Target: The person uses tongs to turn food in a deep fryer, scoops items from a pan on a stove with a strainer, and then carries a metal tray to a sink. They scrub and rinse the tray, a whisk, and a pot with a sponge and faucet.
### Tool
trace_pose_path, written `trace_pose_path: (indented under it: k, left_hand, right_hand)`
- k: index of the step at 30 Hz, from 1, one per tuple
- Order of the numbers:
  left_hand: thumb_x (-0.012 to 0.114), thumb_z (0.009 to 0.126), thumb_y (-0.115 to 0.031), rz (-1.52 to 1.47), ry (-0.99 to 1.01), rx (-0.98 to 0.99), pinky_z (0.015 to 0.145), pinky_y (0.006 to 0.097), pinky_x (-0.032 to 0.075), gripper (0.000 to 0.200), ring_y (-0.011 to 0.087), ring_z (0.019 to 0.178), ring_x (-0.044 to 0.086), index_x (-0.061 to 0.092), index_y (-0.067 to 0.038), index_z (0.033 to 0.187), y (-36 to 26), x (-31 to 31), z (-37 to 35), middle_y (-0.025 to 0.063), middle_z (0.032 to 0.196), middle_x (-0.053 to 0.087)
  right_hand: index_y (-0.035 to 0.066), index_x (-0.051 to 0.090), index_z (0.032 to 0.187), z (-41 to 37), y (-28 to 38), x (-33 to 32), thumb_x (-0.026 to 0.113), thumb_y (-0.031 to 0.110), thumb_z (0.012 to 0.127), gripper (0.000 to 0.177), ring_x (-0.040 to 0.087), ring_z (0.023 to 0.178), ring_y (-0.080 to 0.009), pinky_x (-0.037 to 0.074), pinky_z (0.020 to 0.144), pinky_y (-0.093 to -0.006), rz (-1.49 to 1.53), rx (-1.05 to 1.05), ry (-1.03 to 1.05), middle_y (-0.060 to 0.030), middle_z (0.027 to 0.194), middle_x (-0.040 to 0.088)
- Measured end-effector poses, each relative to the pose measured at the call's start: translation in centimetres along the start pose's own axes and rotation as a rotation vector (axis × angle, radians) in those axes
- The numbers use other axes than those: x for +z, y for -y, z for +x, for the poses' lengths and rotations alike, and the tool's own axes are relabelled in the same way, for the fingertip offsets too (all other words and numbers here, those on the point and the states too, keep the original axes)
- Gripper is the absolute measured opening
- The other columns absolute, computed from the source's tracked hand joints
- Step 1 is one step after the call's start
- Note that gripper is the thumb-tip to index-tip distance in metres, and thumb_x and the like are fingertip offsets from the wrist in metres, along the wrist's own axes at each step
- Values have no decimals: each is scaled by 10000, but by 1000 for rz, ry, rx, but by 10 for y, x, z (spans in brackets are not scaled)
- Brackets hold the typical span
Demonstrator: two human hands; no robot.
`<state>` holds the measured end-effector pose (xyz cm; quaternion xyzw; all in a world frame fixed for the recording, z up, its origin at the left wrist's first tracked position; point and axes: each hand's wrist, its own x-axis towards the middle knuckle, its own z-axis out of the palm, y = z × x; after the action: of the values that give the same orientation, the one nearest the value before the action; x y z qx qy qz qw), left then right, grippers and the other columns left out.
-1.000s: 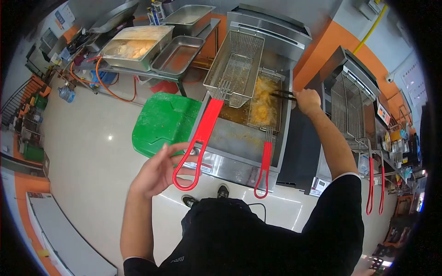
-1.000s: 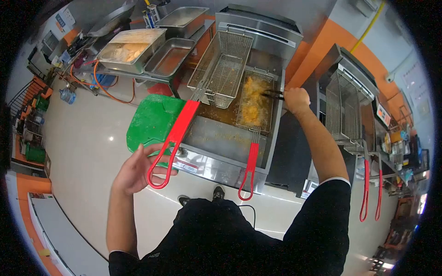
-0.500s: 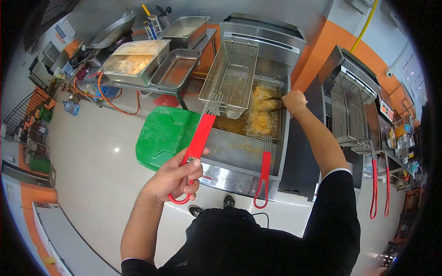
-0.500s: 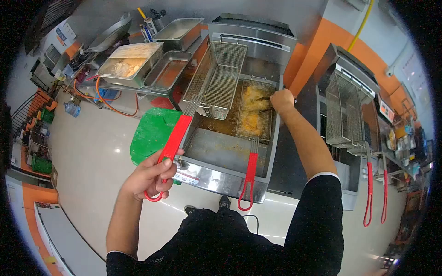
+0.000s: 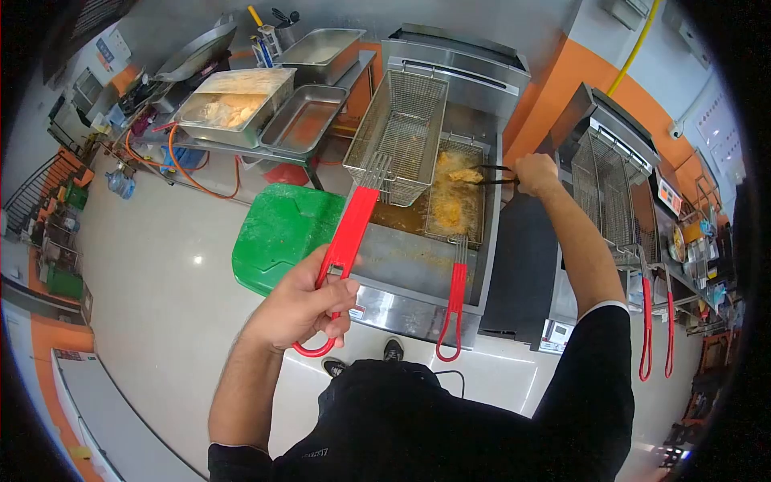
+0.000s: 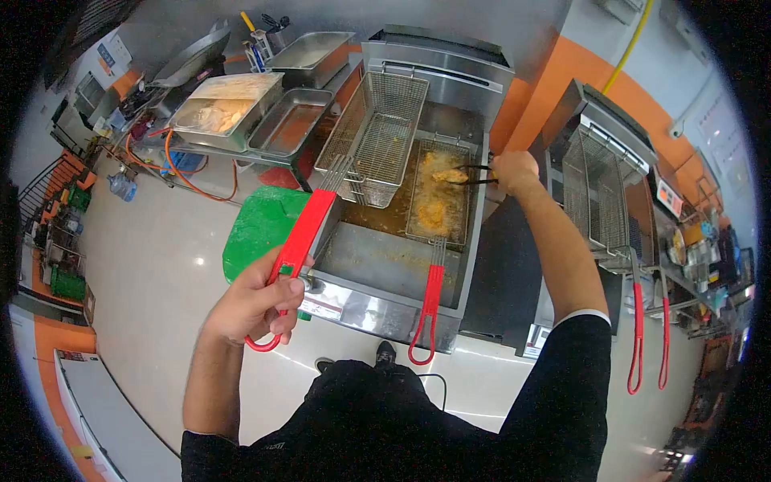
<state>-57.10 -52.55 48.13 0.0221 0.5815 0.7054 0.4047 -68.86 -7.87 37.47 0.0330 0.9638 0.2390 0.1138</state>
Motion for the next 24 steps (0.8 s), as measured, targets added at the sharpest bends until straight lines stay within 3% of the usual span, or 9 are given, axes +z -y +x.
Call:
trace_pose_path:
  k: [6, 9, 12, 18, 21, 24]
  left_hand:
    - [575, 896, -159, -8, 2, -15, 433, 278, 491, 395, 112, 456, 494, 391, -35, 1223, 4, -2, 7, -3, 647, 423]
    - [579, 897, -169, -11, -8, -19, 435, 274, 483, 398, 111, 456, 495, 396, -35, 1224, 10, -5, 9, -4, 645, 422]
    - [589, 893, -179, 7, -21, -20, 435, 271, 472, 407, 111, 455, 495, 403, -34, 1225, 15, -7, 10, -4, 640, 419]
    - [585, 884, -163, 9, -39, -18, 437, 272, 458, 399, 114, 454, 498, 416, -29, 1218, 14, -9, 9, -4, 636, 428]
    - [582, 878, -148, 11, -36, -14, 433, 267, 442, 388, 118, 449, 499, 420, -26, 1209, 6, -2, 7, -5, 632, 431]
    - [586, 868, -132, -1, -43, -6, 425, 270, 426, 387, 119, 437, 492, 418, -15, 1197, -4, -1, 6, -7, 619, 427]
  right_hand:
    - [135, 696, 948, 5, 14, 5, 746, 204, 651, 309, 673, 877, -258, 536, 740, -364, -43, -35, 52, -89, 936, 693]
    - [116, 679, 1034, -1, 23, -18, 645, 137, 786, 252, 650, 987, -229, 531, 768, -345, -100, -75, 188, -63, 1085, 665]
    - [163, 680, 1021, 22, 27, 16, 738, 186, 668, 358, 674, 886, -239, 532, 735, -342, -96, -59, 74, -69, 960, 688]
    - [173, 664, 1052, 33, 35, 32, 724, 185, 711, 347, 671, 891, -233, 529, 722, -344, -146, -78, 10, -45, 926, 686]
    - [142, 702, 1003, 2, 39, -22, 577, 123, 845, 202, 653, 968, -216, 523, 750, -348, -182, -90, 97, -34, 1051, 678]
    - [183, 688, 1041, -19, 41, -50, 592, 123, 830, 240, 655, 958, -211, 526, 731, -349, -251, -181, 135, -32, 986, 687]
